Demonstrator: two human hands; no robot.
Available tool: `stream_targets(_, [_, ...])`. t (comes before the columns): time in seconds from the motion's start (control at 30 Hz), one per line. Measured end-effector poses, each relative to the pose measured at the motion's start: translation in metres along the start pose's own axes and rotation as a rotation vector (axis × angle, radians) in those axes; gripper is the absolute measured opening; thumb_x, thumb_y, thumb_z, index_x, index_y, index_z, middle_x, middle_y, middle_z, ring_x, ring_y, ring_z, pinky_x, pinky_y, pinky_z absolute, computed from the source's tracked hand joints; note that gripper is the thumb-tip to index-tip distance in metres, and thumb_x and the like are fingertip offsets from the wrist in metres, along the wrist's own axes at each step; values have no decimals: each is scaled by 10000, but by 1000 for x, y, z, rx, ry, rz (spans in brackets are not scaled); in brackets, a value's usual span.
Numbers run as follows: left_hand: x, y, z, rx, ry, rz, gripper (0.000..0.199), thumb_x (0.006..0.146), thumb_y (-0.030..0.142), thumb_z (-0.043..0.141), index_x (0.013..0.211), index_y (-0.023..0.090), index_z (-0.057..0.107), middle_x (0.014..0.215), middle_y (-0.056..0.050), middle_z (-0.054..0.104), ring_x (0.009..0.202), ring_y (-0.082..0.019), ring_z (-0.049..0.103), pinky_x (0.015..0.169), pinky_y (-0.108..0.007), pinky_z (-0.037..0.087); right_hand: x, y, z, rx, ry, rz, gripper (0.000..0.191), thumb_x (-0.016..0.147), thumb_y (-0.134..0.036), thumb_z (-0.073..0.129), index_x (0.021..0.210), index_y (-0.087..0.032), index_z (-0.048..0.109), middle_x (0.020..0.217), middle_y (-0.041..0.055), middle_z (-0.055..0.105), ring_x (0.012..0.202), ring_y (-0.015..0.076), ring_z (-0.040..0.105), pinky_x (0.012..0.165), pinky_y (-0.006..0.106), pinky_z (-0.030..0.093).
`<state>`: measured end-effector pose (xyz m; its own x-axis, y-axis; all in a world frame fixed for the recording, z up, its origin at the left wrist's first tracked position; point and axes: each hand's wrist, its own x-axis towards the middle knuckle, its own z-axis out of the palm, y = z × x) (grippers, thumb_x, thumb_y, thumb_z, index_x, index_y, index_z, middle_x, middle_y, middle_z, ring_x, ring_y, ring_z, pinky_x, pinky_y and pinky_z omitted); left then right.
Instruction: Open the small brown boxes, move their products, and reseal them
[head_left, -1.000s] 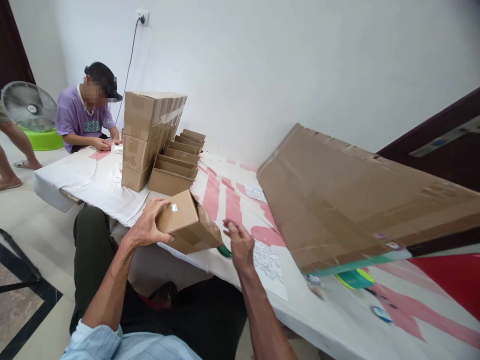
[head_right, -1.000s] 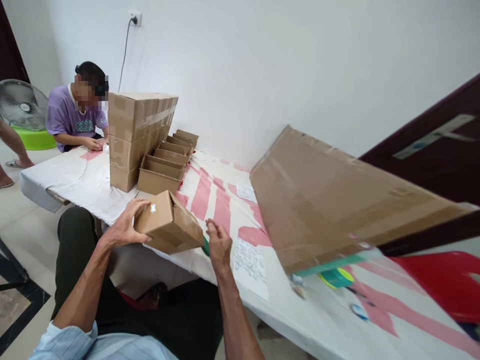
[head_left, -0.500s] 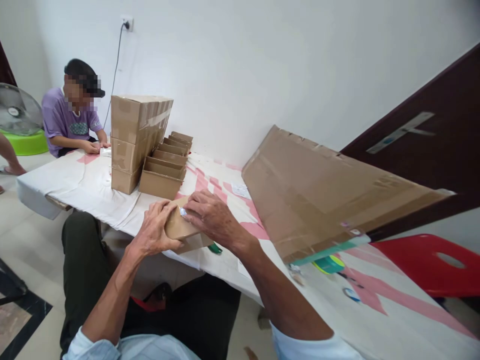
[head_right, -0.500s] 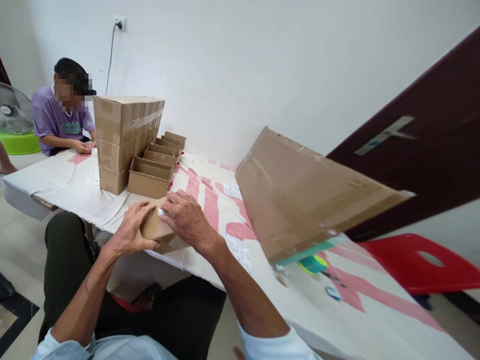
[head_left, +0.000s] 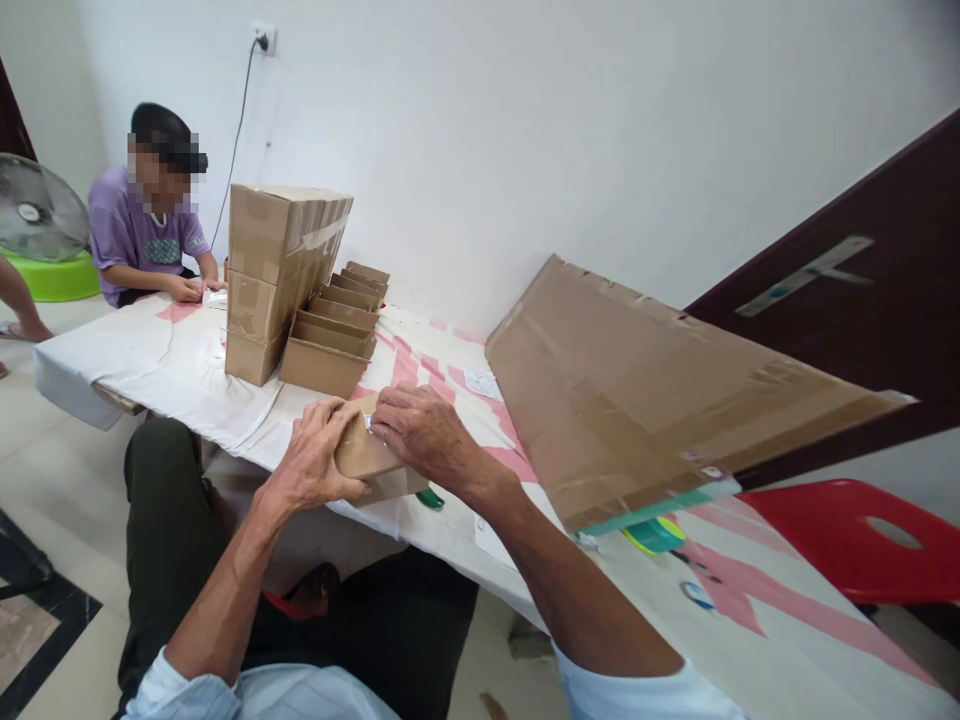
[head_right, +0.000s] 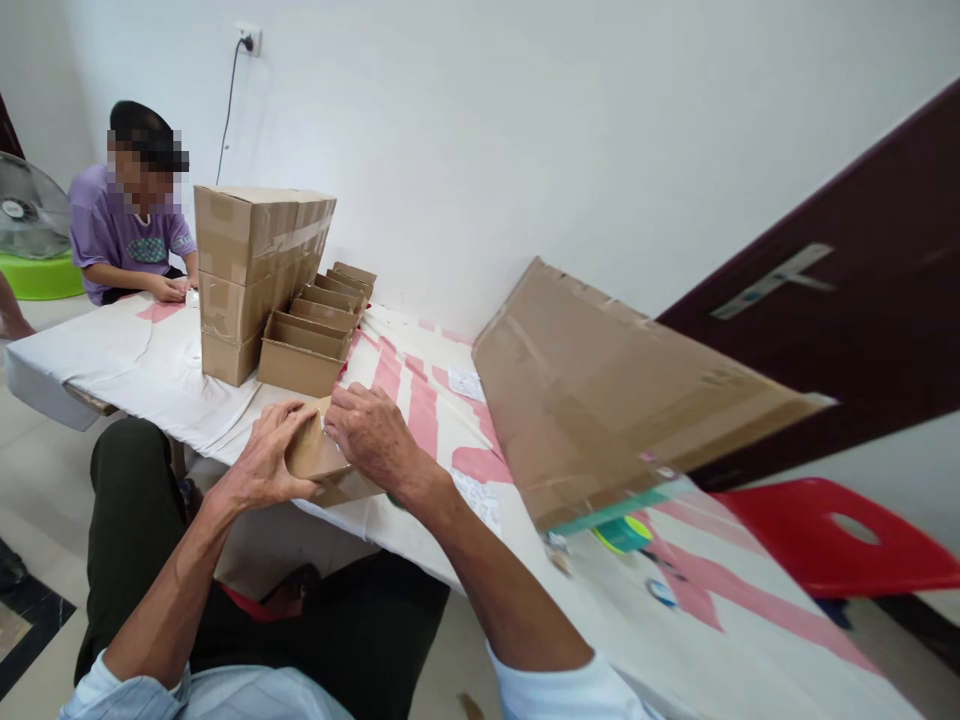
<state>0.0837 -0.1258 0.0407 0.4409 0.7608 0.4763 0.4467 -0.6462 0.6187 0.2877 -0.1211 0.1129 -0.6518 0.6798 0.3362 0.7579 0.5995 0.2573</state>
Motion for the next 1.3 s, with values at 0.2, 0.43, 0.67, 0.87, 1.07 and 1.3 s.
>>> stream_targets(0.2, [1,2,0,7,-17,-23,999,575,292,928,1478,233,505,1490,-175,478,1387,-414,453,1153,-610,394,-2,2,-1,1,19,-20,171,1007,-177,623,858,-191,705,935,68,697,913,223,583,809,347,371])
stream_targets(0.43, [1,5,-1,10,-26,-27,1016,568,280,930,1487,245,498,1496,-171,477,1401,-419,448,1154,-612,393,1,5,-1,27,-16,-52,226,1009,-151,592,815,-196,699,857,65,669,871,221,570,806,349,386])
stream_targets(0.67, [1,6,-1,5,-24,-27,1011,577,286,924,1493,250,498,1505,-170,474,1403,-413,450,1152,-608,397,1,5,6,192,102,78,229,988,-143,531,799,-202,645,865,82,674,848,223,585,791,352,441])
stream_targets(0.87, [0,-1,-2,0,-9,4,1032,562,278,941,1495,253,500,1496,-164,494,1401,-422,458,1177,-622,386,-8,6,-10,648,355,310,167,996,-250,543,847,-226,614,855,33,670,798,187,608,744,322,489])
stream_targets(1.07, [-3,-30,-19,-46,2,33,971,626,302,914,1499,221,496,1508,-163,486,1437,-397,465,1226,-584,387,-67,21,-2,773,649,638,183,967,-366,608,847,-229,625,766,-12,600,708,158,559,696,304,480])
stream_targets(1.3, [3,-61,-39,-35,-29,-53,889,719,485,847,1491,249,474,1545,-126,490,1429,-377,500,1130,-550,520,-220,48,60,490,755,1179,263,908,-464,571,847,-218,637,724,3,623,693,184,569,678,319,487])
